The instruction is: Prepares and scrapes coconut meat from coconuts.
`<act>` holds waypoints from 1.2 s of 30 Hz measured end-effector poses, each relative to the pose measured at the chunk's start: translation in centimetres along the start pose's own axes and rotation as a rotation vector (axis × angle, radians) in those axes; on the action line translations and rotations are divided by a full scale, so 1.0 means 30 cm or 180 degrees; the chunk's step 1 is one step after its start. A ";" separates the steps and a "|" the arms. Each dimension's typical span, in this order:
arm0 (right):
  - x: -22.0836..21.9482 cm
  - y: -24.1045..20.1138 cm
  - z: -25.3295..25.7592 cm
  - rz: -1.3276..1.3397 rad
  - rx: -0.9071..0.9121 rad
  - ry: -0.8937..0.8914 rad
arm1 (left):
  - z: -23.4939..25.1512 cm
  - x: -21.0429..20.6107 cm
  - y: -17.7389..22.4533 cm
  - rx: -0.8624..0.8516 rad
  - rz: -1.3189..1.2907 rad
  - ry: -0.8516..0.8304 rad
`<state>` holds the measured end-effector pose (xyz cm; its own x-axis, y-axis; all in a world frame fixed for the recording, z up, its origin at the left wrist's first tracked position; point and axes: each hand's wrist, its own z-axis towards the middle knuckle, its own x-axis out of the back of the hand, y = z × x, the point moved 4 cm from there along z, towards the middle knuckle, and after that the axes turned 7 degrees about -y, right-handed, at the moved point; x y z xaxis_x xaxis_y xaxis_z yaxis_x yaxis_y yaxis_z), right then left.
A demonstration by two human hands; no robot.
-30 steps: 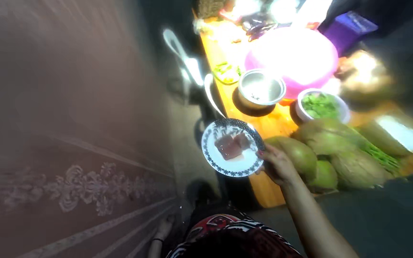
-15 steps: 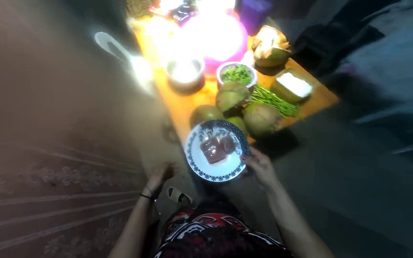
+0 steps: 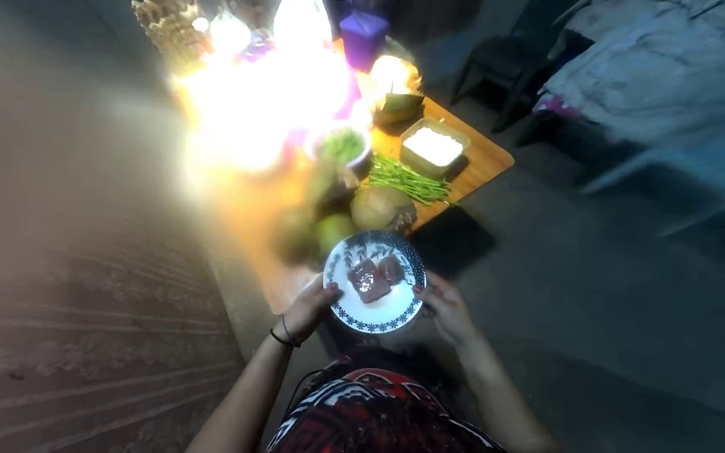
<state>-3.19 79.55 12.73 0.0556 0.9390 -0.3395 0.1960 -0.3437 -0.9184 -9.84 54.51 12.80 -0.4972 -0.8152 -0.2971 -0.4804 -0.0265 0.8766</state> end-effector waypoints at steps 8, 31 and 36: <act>0.243 -0.190 0.293 -0.0132 -0.0110 0.0215 | 0.422 -0.045 0.145 -0.0134 -0.0205 -0.0320; 1.008 -0.640 1.063 -0.0481 -0.0597 -0.1193 | 1.144 -0.563 0.313 -0.0398 -0.0365 0.0794; 0.976 -0.646 1.195 -0.0232 -0.0587 -0.1450 | 1.112 -0.419 0.520 -0.0034 0.1192 0.1025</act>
<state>-40.46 113.16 13.29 -0.3902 0.8441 -0.3678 0.3557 -0.2303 -0.9058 -35.19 83.65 17.58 -0.3849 -0.9072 0.1697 -0.3031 0.2979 0.9052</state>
